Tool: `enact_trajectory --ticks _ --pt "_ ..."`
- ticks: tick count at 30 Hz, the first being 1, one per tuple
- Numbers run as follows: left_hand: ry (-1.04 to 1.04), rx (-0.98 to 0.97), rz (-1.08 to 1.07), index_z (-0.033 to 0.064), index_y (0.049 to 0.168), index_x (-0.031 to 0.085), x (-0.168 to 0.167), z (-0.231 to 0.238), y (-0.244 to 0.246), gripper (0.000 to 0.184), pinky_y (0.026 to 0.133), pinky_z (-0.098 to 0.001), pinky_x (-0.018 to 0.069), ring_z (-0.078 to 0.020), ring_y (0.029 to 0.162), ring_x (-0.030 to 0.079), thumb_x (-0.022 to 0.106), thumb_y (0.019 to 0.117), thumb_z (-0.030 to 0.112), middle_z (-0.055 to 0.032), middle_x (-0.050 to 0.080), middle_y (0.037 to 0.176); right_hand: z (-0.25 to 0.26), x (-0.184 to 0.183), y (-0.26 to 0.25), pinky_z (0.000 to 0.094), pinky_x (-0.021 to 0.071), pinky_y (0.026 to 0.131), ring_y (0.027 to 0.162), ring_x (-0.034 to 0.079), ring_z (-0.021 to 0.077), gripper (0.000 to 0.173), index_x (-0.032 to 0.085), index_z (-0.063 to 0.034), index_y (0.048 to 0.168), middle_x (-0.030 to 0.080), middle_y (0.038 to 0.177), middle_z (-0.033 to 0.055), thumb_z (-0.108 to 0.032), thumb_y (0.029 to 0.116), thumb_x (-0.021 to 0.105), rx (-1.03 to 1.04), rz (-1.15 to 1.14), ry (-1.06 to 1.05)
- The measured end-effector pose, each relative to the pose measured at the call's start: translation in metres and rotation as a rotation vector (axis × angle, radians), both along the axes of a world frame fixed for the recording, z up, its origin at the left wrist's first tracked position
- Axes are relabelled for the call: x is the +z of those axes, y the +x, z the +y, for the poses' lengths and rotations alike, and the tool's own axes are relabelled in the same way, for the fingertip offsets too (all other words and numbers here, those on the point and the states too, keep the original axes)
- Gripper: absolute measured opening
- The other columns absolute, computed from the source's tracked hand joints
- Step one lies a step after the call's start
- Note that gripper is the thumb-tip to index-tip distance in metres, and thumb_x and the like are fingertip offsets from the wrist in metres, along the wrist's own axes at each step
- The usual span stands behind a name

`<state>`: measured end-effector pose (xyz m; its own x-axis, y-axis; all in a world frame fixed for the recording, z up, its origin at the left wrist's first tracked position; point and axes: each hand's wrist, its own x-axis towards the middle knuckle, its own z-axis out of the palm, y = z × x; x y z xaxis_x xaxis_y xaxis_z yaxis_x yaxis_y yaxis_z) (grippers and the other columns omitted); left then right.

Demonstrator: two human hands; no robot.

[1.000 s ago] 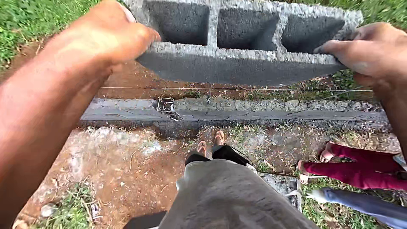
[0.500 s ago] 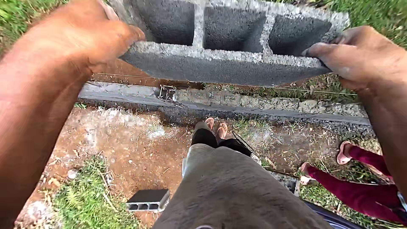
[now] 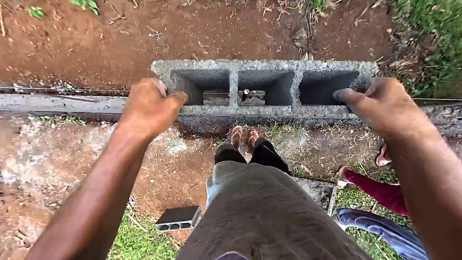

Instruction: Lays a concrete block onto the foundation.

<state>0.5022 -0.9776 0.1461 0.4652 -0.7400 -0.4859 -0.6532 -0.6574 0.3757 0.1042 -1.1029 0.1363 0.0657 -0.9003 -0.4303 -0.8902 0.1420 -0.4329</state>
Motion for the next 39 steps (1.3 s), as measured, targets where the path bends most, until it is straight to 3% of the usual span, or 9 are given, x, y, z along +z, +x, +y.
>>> enact_trajectory --ticks 3,8,16,20,23,28,32,39 --pt "0.049 -0.001 0.025 0.0028 0.077 0.057 -0.028 -0.006 0.004 0.038 0.059 -0.0621 0.0449 -0.0364 0.067 0.059 0.066 0.0982 0.033 -0.0178 0.058 0.071 0.007 -0.024 -0.002 0.0609 0.0471 0.055 0.062 0.061 0.0337 0.042 0.065 -0.0068 0.092 0.062 0.073 0.0152 -0.049 0.0975 0.062 0.011 0.020 0.046" --pt "0.113 0.012 0.066 0.0013 0.078 0.060 -0.074 -0.014 0.001 0.036 0.061 -0.0628 0.0452 -0.0371 0.068 0.059 0.066 0.0996 0.029 -0.0183 0.058 0.072 -0.001 -0.067 0.008 0.0636 0.0483 0.062 0.069 0.063 0.0376 0.037 0.065 -0.0020 0.095 0.063 0.077 0.0187 -0.039 0.1001 0.065 -0.016 0.030 0.134" --pt "0.172 0.069 0.115 -0.0020 0.085 0.062 -0.157 -0.023 0.005 0.034 0.071 -0.0658 0.0478 -0.0402 0.078 0.062 0.064 0.1013 0.028 -0.0220 0.062 0.080 -0.009 -0.149 0.022 0.0666 0.0500 0.068 0.077 0.065 0.0438 0.042 0.063 0.0028 0.097 0.064 0.081 0.0243 -0.039 0.1008 0.064 -0.038 0.076 0.257" --pt "0.162 0.122 0.130 -0.0022 0.086 0.061 -0.191 -0.021 0.004 0.032 0.061 -0.0607 0.0470 -0.0368 0.067 0.059 0.063 0.1020 0.025 -0.0203 0.059 0.075 -0.010 -0.185 0.028 0.0664 0.0511 0.073 0.081 0.067 0.0433 0.042 0.063 0.0038 0.100 0.065 0.084 0.0247 -0.038 0.1014 0.065 -0.061 0.060 0.302" --pt "0.181 0.136 0.136 -0.0024 0.091 0.063 -0.215 -0.017 0.003 0.030 0.067 -0.0640 0.0497 -0.0394 0.073 0.063 0.063 0.1018 0.025 -0.0221 0.063 0.079 -0.011 -0.208 0.030 0.0647 0.0521 0.075 0.082 0.067 0.0424 0.042 0.063 0.0040 0.101 0.066 0.084 0.0239 -0.038 0.1017 0.064 -0.066 0.065 0.330" --pt "0.211 0.141 0.167 -0.0019 0.091 0.064 -0.251 -0.017 0.004 0.029 0.070 -0.0630 0.0508 -0.0381 0.075 0.064 0.063 0.1021 0.025 -0.0214 0.064 0.081 -0.018 -0.242 0.034 0.0647 0.0518 0.085 0.094 0.068 0.0450 0.045 0.062 0.0069 0.108 0.067 0.094 0.0278 -0.038 0.1026 0.063 -0.055 0.105 0.400" --pt "0.235 0.138 0.164 -0.0030 0.089 0.062 -0.273 -0.020 0.006 0.030 0.070 -0.0642 0.0493 -0.0398 0.075 0.064 0.064 0.1019 0.024 -0.0227 0.063 0.080 -0.019 -0.266 0.038 0.0643 0.0525 0.080 0.088 0.068 0.0437 0.041 0.063 0.0044 0.105 0.067 0.090 0.0255 -0.037 0.1031 0.062 -0.079 0.086 0.412" --pt "0.259 0.147 0.189 -0.0047 0.090 0.062 -0.302 -0.023 0.009 0.031 0.071 -0.0637 0.0493 -0.0393 0.076 0.064 0.062 0.1023 0.024 -0.0229 0.063 0.081 -0.019 -0.305 0.036 0.0664 0.0526 0.082 0.093 0.069 0.0448 0.039 0.064 0.0028 0.110 0.068 0.095 0.0263 -0.035 0.1030 0.061 -0.076 0.030 0.413"
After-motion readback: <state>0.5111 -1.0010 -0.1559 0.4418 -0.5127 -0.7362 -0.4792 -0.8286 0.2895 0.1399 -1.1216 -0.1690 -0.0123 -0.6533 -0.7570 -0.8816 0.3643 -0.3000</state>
